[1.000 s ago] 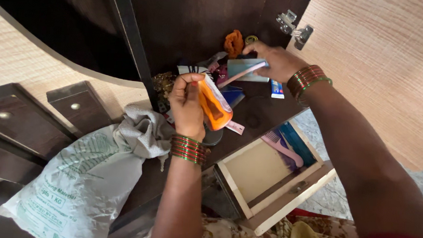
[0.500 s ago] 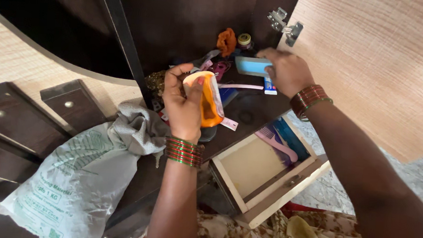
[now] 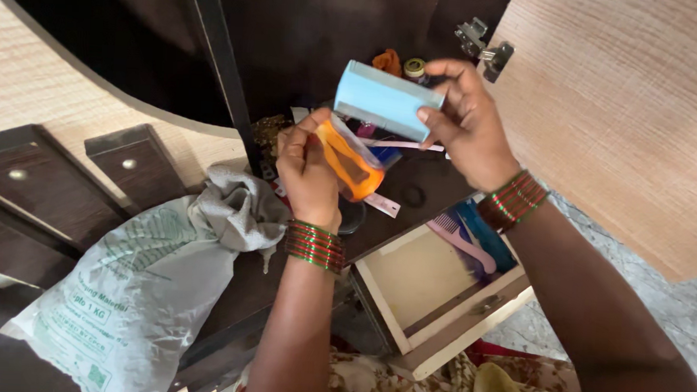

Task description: The person organizes items in a dresser drawer and on its top surface, picking up and repositioning various personal care products, hair accessories, and jewelry including combs, tubes of cream, and gold-colored necklaces.

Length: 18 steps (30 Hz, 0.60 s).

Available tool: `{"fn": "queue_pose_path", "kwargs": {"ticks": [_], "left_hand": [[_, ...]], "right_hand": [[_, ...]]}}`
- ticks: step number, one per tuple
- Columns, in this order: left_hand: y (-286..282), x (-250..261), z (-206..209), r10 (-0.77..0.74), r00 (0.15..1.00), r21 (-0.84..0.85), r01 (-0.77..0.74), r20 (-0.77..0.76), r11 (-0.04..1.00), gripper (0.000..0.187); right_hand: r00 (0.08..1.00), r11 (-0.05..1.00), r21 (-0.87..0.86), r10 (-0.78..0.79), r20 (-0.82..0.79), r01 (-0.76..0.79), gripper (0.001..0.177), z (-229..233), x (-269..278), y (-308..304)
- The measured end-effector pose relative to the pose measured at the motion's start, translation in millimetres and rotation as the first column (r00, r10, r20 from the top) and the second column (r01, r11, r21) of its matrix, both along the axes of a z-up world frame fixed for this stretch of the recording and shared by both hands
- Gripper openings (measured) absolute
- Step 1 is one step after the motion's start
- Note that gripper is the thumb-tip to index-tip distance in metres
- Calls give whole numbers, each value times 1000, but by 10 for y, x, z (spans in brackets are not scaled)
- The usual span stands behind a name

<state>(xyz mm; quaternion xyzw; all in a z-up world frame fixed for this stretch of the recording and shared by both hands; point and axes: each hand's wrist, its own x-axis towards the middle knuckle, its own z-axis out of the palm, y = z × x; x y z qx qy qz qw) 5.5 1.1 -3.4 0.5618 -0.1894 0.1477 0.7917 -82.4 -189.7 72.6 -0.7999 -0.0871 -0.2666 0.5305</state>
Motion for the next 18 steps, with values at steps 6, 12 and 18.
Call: {"fn": "queue_pose_path", "kwargs": {"ticks": [6,12,18], "left_hand": [[3,-47,96,-192,978,-257,165,-83,952,28],[169,-157,261,124,964,116,-155,236,981,25],[263,-300,443,183,914,225,-277,363,934,34]], "right_hand": [[988,993,-40,110,-107,-114,49,-163,-12,340],[985,923,-356,-170,-40,145,24,-7,44,162],[969,609,-781,-82,-233,-136,17,-389,227,-122]]}}
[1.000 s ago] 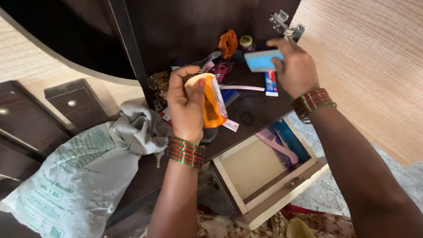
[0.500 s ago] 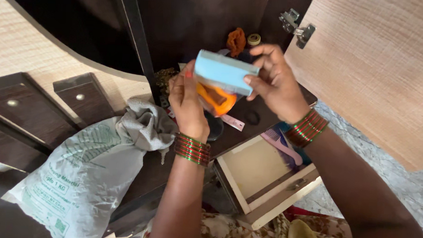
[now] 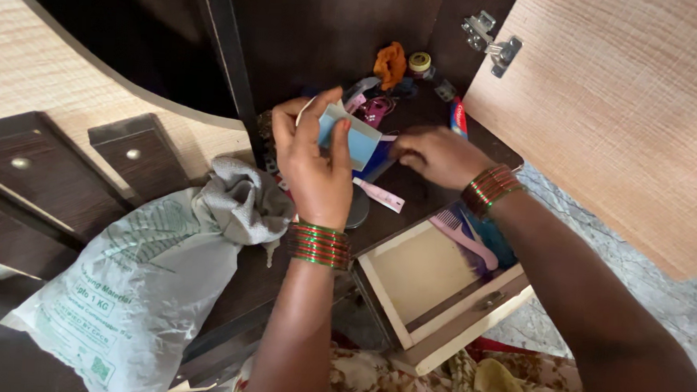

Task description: The person organizes items in a dresser drawer and on its top surface, picking up and repositioning various personal care products, hair accessories, and jewelry including combs, tubes of cream, and gold-colored necklaces.

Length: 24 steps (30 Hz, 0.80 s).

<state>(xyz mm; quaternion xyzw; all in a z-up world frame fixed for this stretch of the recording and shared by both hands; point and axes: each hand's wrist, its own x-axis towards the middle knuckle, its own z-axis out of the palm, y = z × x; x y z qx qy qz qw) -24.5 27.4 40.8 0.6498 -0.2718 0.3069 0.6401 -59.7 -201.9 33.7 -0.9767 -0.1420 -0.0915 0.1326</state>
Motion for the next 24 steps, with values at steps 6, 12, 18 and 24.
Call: {"fn": "queue_pose_path", "kwargs": {"ticks": [6,12,18,24], "left_hand": [[4,-1,4,36,999,-25,-37,-24,999,34],[8,53,-14,30,999,-70,-31,-10,997,34],[-2,56,-39,29,999,-74,-27,23,997,36],[5,104,-82,23,999,-51,-24,-27,998,36]], "right_hand": [[992,977,-187,-91,84,106,26,-195,162,-147],[989,973,-185,145,15,-140,50,-104,254,-17],[965,979,-200,-85,-248,35,79,88,364,152],[958,963,-208,-214,-191,174,92,-28,551,286]]}}
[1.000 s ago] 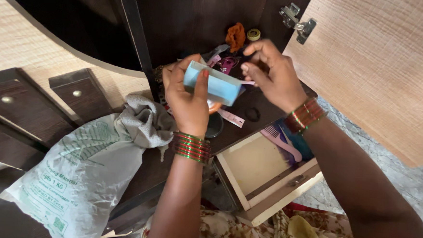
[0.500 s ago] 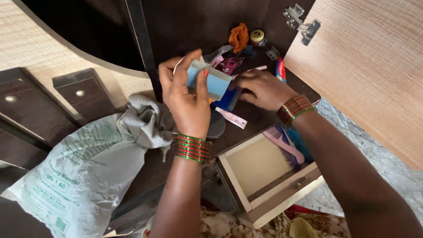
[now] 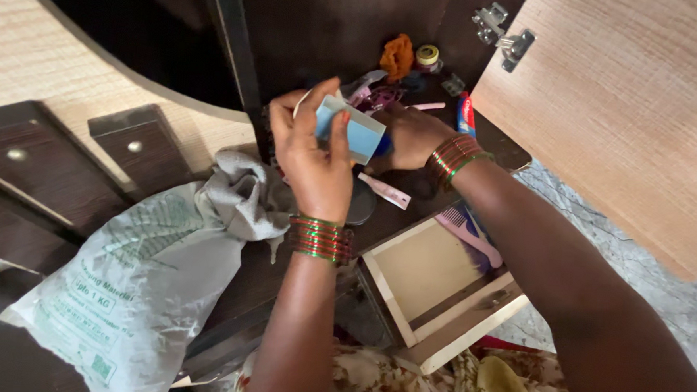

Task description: The person organizes items in a dresser drawer and on its top surface, picking up and repositioning various personal care products, hair accessories, and jewelry including combs, tubes of cream, and gold-colored necklaces.

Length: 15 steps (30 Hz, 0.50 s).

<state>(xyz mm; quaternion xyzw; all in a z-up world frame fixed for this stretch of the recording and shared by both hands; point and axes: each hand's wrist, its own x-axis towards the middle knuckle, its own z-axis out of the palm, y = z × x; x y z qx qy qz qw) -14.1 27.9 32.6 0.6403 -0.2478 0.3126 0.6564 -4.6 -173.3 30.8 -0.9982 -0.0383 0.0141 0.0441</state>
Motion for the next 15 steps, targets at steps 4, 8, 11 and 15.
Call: {"fn": "queue_pose_path", "kwargs": {"ticks": [4,8,11,15], "left_hand": [[2,41,-42,9,999,27,-10,48,1000,37],[7,51,-49,8,999,28,-9,45,1000,37],[18,57,-62,6,999,39,-8,43,999,37],[0,65,-86,-4,999,36,2,35,999,37]], "right_hand": [[991,995,-12,-103,-89,102,97,28,92,6],[970,979,-46,-201,-138,197,106,73,134,52],[963,968,-122,-234,-133,219,106,92,174,91],[937,950,-187,-285,-202,248,106,148,247,141]]}}
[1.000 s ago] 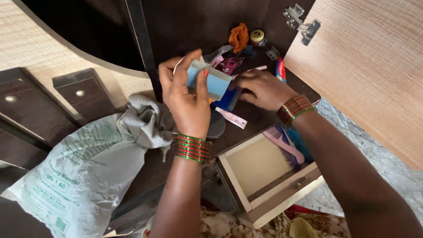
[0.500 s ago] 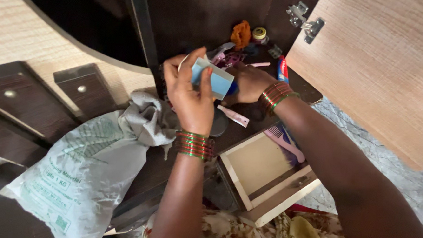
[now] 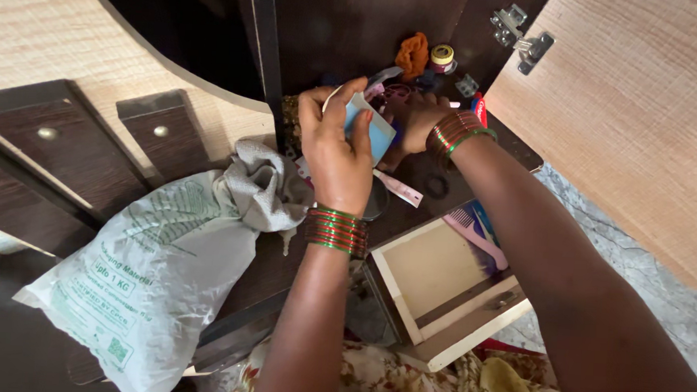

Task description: The person organizes items in a dresser drawer and on its top surface, picking up and repositioning various personal care products, hair accessories, and jewelry including combs, tubes of cream, and gold-colored necklaces.

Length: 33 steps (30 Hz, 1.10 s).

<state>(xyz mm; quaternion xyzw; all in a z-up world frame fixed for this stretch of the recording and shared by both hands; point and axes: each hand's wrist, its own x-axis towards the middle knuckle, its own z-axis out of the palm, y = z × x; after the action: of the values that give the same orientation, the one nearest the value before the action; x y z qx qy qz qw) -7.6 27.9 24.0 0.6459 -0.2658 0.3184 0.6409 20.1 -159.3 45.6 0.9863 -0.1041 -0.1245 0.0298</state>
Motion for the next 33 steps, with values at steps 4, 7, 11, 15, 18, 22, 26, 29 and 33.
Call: {"fn": "queue_pose_path", "kwargs": {"ticks": [4,7,11,15,18,22,26,29,33], "left_hand": [[13,15,-2,-6,1000,1,6,-21,1000,37],[14,24,1,-12,999,-4,12,-47,1000,38],[14,35,-3,11,999,8,-11,-42,1000,38],[15,26,22,-7,1000,2,7,-20,1000,38],[25,-14,58,-23,1000,16,23,-7,1000,36],[15,-60,96,-20,1000,24,19,19,1000,35],[-13,-86,97,-46,999,46,46,-9,998,35],[-31,-83,83,-67,998,29,66,12,997,37],[24,-62,64,-116,991,-39,118,64,992,47]], "right_hand": [[1000,999,-29,-19,2,19,103,4,20,-19],[997,994,106,15,80,-24,108,-26,20,-182],[986,946,315,28,164,-79,101,-54,67,-453],[976,889,457,-102,192,3,75,97,-32,-618],[938,772,570,96,332,-281,47,299,-163,-694],[892,836,457,80,444,-302,33,482,-409,-719],[861,843,393,148,487,-367,25,354,-496,-514],[867,902,221,252,429,-371,26,256,-588,-346],[843,872,316,179,507,-375,37,517,-726,-282]]}}
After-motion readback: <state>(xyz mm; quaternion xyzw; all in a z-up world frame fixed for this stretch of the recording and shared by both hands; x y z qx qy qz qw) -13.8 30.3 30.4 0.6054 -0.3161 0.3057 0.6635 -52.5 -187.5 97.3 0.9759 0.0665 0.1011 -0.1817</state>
